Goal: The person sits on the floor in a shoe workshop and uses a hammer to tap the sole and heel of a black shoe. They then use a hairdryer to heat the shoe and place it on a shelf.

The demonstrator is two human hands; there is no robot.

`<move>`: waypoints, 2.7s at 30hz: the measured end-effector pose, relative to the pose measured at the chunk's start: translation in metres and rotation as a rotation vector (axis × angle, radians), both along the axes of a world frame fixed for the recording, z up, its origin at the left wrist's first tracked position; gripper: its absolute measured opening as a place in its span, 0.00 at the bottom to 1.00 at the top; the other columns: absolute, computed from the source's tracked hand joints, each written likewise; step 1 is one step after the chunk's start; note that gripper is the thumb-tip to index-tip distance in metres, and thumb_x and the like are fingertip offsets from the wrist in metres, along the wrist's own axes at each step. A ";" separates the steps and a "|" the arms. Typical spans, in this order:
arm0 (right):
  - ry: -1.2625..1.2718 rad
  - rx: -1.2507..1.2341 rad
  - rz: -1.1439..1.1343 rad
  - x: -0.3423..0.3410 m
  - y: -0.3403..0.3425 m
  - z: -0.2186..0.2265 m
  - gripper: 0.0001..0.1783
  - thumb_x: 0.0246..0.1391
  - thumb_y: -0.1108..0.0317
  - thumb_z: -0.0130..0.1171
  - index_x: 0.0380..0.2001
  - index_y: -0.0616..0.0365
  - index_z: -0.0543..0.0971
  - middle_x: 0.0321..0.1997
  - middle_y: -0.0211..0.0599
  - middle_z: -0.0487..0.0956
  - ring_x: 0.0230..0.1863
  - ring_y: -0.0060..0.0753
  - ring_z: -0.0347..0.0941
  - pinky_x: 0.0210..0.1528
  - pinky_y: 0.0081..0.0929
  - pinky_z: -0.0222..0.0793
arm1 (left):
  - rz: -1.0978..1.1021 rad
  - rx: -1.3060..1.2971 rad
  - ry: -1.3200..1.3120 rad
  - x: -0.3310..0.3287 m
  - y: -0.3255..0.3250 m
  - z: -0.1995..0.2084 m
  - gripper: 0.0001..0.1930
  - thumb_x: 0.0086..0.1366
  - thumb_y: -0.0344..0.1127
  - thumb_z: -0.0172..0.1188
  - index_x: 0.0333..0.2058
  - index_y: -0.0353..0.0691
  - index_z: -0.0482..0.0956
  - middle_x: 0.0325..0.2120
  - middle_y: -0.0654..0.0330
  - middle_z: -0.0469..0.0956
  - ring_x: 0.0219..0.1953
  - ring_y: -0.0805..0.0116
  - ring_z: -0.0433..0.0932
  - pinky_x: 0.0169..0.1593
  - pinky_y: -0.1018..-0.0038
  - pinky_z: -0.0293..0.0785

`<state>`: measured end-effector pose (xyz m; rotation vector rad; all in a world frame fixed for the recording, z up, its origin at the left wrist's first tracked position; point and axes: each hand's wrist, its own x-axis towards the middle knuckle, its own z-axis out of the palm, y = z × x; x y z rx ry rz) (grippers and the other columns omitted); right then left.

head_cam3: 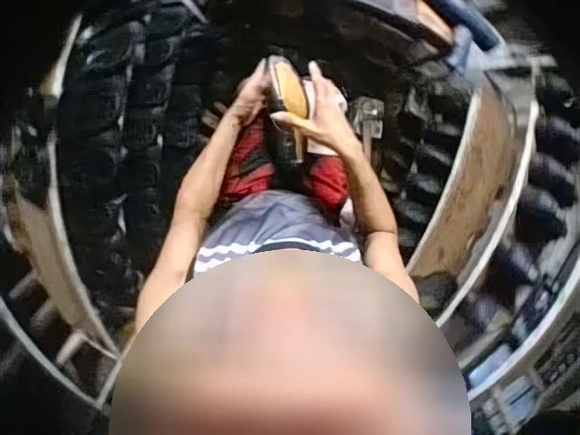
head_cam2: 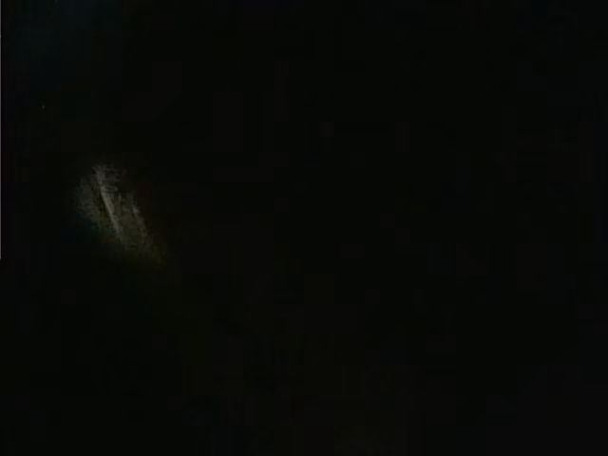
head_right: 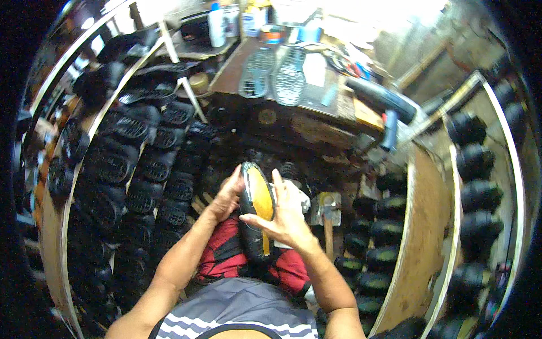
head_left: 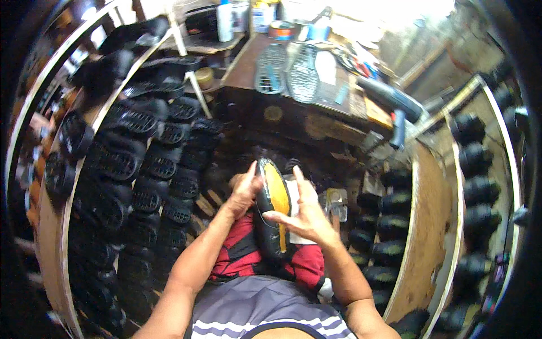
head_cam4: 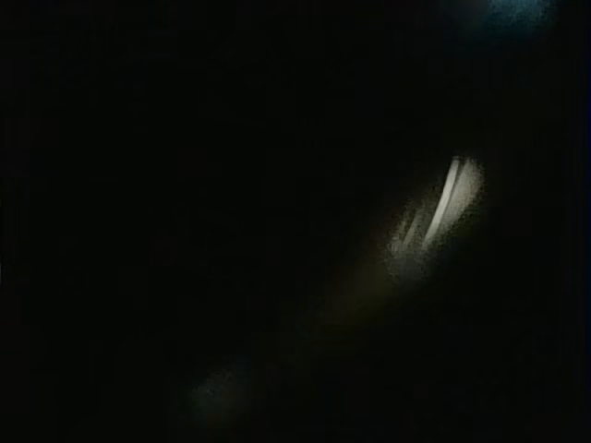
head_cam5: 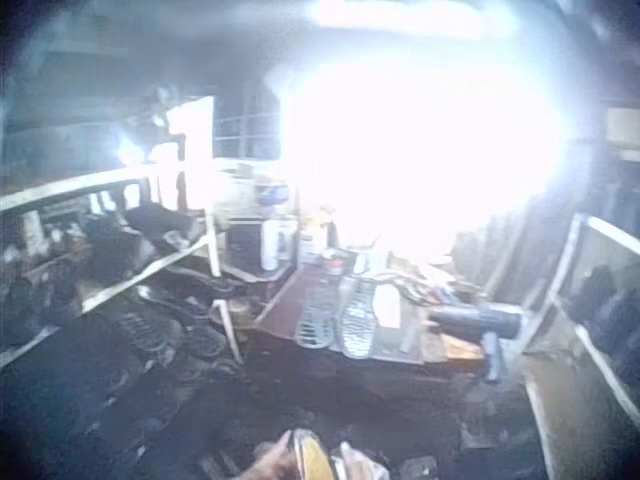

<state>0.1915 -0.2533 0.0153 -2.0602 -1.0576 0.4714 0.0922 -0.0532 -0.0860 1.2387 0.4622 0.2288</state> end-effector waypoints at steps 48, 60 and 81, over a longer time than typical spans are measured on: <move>-0.033 0.843 0.008 0.322 0.133 0.155 0.21 0.74 0.56 0.58 0.50 0.67 0.85 0.46 0.46 0.90 0.43 0.40 0.90 0.43 0.32 0.86 | 0.006 1.883 -0.113 0.240 0.066 0.135 0.36 0.62 0.59 0.71 0.58 0.35 0.81 0.60 0.42 0.78 0.69 0.41 0.71 0.73 0.42 0.63; 0.772 0.211 -0.053 0.032 -0.021 -0.021 0.14 0.66 0.70 0.71 0.51 0.64 0.84 0.38 0.40 0.90 0.32 0.19 0.84 0.32 0.17 0.83 | 0.229 0.920 0.118 -0.066 -0.037 -0.004 0.26 0.76 0.48 0.64 0.60 0.31 0.81 0.61 0.41 0.80 0.66 0.45 0.77 0.71 0.59 0.69; 0.540 0.205 -0.105 -0.033 -0.018 -0.072 0.12 0.62 0.73 0.75 0.47 0.64 0.86 0.36 0.35 0.89 0.35 0.18 0.84 0.37 0.18 0.79 | 0.210 1.009 0.147 -0.077 -0.054 -0.029 0.29 0.81 0.56 0.53 0.63 0.36 0.81 0.70 0.40 0.70 0.74 0.36 0.65 0.78 0.53 0.58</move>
